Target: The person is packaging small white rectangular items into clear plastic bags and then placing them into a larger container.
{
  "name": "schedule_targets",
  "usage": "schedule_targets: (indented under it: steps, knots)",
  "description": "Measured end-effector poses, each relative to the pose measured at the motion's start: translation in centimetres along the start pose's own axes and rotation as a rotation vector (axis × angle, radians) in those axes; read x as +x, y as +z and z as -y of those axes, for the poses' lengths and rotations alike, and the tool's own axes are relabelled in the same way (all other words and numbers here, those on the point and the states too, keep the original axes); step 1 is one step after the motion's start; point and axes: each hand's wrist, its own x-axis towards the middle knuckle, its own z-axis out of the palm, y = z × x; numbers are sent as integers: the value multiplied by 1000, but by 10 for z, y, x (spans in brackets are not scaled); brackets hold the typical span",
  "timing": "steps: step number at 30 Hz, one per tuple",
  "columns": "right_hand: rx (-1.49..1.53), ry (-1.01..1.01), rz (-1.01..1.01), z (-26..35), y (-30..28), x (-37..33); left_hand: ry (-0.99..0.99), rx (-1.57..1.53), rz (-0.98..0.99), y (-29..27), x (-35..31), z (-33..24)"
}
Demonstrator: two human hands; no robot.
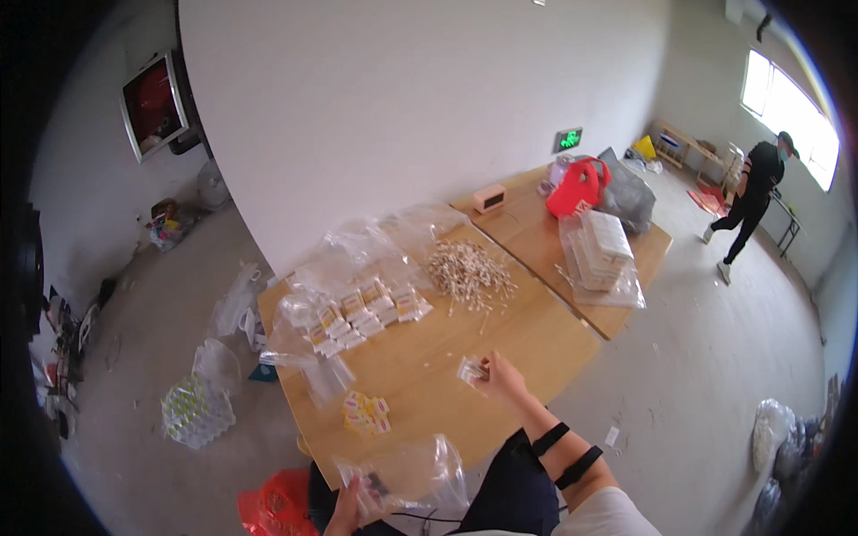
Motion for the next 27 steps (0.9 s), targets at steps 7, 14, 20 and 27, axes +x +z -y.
schedule_targets:
  steps: [7,14,20,27]
  knots:
    - [-327,-173,-203,-47,25,-71,25,52,-4,19,-10,-19]
    - [158,69,413,-52,20,-134,-52,7,17,5,-2,-13]
    - [707,111,666,-46,69,-143,-21,-5,50,5,3,-14]
    - [683,-346,918,-1,102,-125,-19,163,0,7,0,-12]
